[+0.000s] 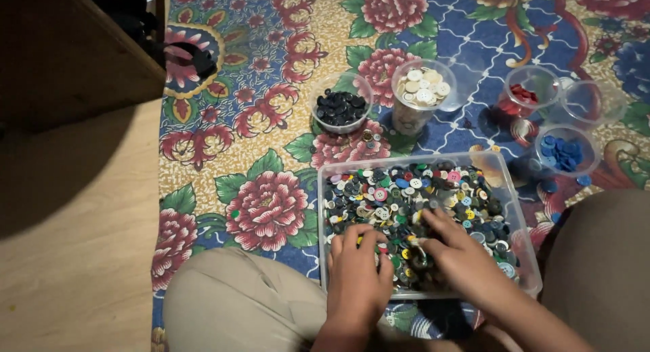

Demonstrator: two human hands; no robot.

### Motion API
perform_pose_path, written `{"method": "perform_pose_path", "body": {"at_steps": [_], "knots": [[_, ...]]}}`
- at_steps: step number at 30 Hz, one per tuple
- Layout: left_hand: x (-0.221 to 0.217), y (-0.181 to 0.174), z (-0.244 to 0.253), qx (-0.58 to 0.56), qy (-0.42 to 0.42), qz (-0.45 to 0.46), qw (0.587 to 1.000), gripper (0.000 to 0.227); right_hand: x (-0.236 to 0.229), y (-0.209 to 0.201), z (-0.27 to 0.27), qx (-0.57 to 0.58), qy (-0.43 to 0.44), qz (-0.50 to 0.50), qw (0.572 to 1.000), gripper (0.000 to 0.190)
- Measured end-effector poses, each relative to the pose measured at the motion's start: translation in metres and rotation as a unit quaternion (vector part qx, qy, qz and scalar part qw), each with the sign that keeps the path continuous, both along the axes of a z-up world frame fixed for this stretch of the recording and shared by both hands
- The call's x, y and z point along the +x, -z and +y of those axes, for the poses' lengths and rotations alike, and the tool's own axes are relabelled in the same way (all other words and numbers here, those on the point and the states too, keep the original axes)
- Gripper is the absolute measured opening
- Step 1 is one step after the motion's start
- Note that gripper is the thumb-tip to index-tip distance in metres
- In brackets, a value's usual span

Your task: Sorting various buttons from a large mixed container into smaller categorized containers by hand.

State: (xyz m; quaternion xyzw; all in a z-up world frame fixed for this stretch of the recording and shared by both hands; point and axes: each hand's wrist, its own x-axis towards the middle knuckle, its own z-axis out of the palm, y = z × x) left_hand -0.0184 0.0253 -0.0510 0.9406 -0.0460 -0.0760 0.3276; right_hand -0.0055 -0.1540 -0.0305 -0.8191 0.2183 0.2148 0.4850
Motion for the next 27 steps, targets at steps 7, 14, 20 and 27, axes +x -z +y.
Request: {"method": "perform_pose_path", "body": {"at_steps": [7,14,20,27], "knots": [[-0.006,-0.024,-0.002,-0.123,0.034,-0.108,0.986,0.009,-0.035,0.001,0.014,-0.14,-0.156,-0.314,0.926,0.033],[0.006,-0.016,-0.008,-0.016,0.005,0.086,0.996,0.034,-0.013,0.004,-0.012,-0.215,-0.116,-0.058,0.968,0.041],[0.008,-0.033,0.004,-0.004,0.002,0.089,0.996,0.041,0.013,-0.015,-0.041,-0.265,-0.055,-0.112,0.956,0.041],[0.037,-0.048,0.012,0.004,0.024,-0.014,1.0,0.039,0.026,0.008,-0.007,-0.213,-0.209,-0.211,0.931,0.059]]}}
